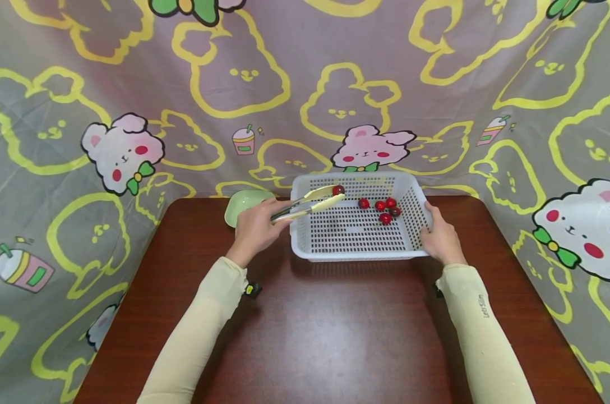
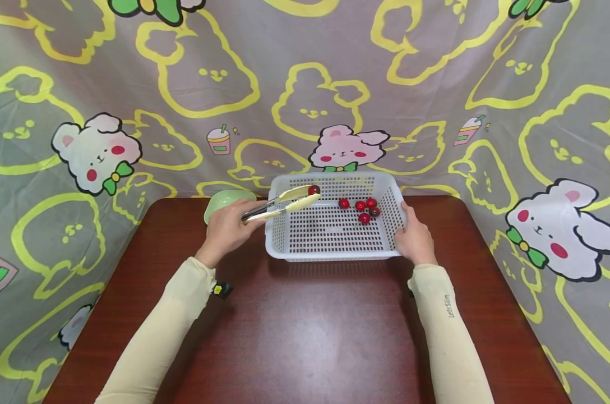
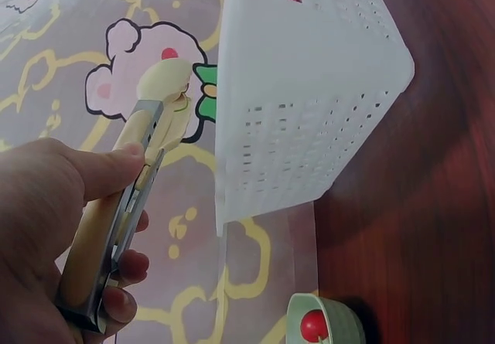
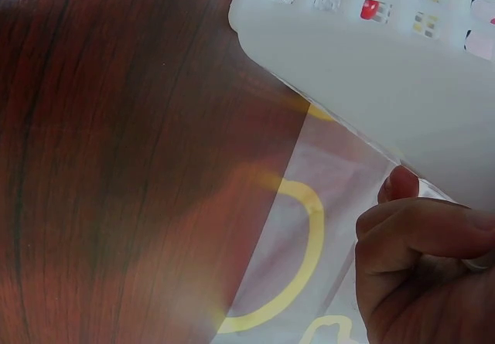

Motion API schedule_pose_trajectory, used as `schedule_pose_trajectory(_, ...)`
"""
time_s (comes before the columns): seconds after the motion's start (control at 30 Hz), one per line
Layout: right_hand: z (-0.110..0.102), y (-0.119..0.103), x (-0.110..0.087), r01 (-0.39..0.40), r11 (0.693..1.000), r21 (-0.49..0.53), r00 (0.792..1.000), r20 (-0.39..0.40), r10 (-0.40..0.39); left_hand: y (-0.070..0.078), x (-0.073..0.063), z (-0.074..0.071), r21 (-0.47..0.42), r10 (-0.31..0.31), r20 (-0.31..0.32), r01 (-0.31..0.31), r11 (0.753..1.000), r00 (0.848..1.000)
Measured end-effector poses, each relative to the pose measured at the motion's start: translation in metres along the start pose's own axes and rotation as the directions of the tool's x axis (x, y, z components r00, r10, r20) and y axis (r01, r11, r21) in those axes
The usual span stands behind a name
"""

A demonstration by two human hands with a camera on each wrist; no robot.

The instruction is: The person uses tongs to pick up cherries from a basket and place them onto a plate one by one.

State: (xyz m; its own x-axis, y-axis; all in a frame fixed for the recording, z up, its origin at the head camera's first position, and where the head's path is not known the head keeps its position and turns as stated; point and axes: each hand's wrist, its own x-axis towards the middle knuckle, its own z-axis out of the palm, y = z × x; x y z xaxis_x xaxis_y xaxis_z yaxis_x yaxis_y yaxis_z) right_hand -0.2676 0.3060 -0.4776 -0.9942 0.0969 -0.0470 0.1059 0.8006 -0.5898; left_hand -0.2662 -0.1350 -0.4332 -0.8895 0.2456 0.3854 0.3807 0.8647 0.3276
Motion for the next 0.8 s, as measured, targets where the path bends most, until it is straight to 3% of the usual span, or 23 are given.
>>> schedule_pose_trajectory(0.43,-0.001,-0.001,-0.002,0.013,1.000,-0.006,1.000,-0.004,-0.013,-0.015,-0.008,-0.011,-0.018,-0.026,-0.015,0.026,0.999,1.000)
schedule_pose_trajectory(0.8,-0.001,0.000,-0.002,0.002,1.000,-0.002,1.000,-0.005,-0.002,-0.030,-0.016,-0.019,0.035,-0.065,-0.013,0.065,0.997,0.998)
